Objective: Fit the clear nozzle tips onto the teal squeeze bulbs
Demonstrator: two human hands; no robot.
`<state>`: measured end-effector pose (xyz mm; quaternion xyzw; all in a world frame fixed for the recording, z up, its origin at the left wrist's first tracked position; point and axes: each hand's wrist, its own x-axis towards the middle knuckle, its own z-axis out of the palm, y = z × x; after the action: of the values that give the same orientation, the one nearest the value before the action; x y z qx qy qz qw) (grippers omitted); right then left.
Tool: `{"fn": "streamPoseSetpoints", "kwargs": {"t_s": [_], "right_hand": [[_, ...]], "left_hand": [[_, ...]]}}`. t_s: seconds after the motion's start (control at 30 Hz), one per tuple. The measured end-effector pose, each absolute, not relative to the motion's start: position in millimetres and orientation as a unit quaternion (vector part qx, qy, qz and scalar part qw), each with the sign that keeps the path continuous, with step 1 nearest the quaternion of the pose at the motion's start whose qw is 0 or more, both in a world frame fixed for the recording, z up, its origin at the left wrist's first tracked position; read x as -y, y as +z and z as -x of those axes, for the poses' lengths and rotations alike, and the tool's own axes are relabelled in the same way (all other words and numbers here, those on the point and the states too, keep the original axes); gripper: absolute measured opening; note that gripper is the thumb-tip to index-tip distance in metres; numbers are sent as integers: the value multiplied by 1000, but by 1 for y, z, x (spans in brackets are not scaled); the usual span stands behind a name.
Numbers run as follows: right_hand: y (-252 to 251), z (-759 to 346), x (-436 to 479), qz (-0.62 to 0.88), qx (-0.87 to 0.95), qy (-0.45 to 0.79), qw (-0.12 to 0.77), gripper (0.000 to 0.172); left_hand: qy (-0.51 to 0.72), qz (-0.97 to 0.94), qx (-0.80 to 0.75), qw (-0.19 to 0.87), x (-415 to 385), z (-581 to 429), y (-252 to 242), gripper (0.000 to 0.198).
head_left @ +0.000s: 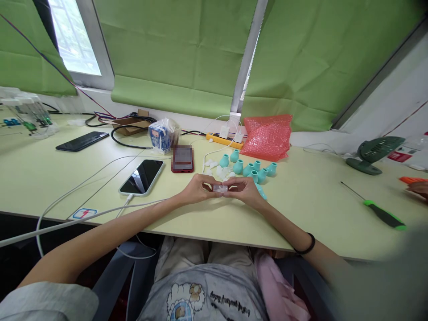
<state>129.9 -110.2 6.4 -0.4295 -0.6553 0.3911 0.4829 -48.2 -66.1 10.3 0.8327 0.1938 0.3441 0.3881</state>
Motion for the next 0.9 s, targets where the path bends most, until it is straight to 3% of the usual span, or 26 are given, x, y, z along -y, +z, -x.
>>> {"fn": "streamPoseSetpoints", "kwargs": {"t_s": [0.9], "right_hand": [[4,-132,109,424,639,413,491,28]], "left_hand": [[349,-839,-172,381,67,50,9,30]]}}
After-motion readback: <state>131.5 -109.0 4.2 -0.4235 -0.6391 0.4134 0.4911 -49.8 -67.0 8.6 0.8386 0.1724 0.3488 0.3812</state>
